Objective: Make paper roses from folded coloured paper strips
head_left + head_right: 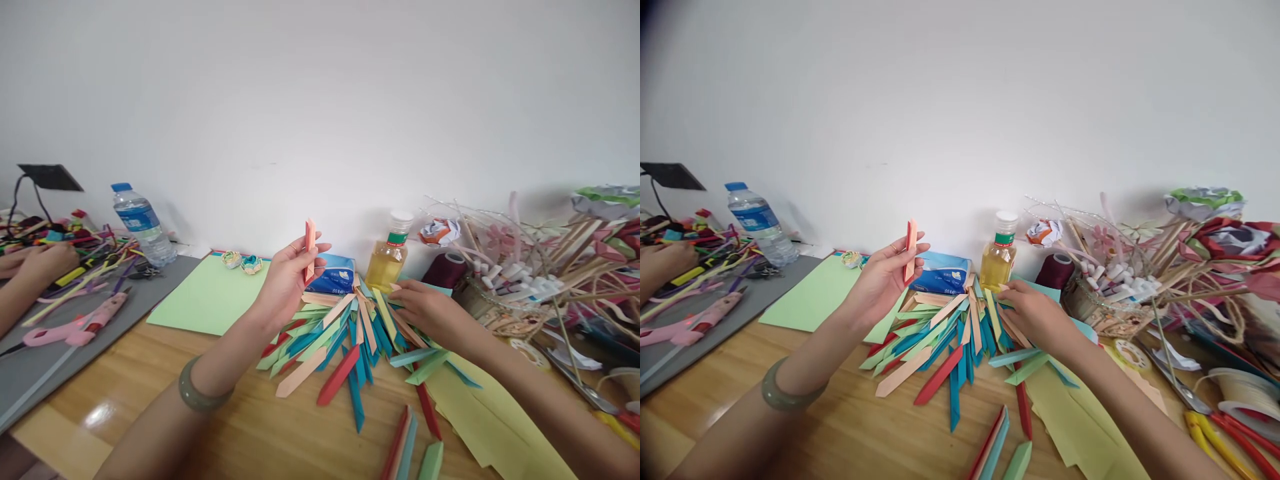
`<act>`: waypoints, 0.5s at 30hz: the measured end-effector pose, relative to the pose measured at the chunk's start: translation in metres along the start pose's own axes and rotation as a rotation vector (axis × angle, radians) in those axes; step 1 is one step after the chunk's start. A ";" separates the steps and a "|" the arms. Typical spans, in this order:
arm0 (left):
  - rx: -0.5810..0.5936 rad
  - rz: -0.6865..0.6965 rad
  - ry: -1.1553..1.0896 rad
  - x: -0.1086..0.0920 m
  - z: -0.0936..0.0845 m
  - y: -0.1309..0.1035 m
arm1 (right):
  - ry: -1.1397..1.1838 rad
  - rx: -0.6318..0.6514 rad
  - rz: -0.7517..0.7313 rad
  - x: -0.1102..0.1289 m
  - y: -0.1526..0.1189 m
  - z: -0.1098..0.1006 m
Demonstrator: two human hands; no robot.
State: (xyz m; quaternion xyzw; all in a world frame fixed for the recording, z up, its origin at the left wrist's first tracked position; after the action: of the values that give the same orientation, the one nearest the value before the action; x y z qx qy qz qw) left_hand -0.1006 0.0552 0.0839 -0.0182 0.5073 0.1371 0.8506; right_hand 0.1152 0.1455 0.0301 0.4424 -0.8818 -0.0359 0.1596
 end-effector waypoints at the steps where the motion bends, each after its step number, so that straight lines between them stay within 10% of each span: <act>1: 0.004 -0.001 -0.002 0.000 0.000 0.000 | -0.004 0.014 -0.001 -0.004 0.000 -0.001; 15: 0.023 -0.024 0.008 0.005 0.003 -0.002 | -0.139 0.156 0.375 0.029 0.007 0.011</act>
State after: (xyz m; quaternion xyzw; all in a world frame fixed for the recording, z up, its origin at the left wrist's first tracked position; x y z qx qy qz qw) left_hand -0.0957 0.0551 0.0808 -0.0153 0.5122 0.1209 0.8502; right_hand 0.0903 0.1261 0.0286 0.2780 -0.9576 0.0323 0.0675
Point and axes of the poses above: each hand's wrist, its own y-axis towards the middle knuckle, its own z-axis out of the palm, x = y × z, the point moved 4 cm from there along y, towards the middle knuckle, and after that the axes turned 5 degrees about x, right-handed, at the moved point
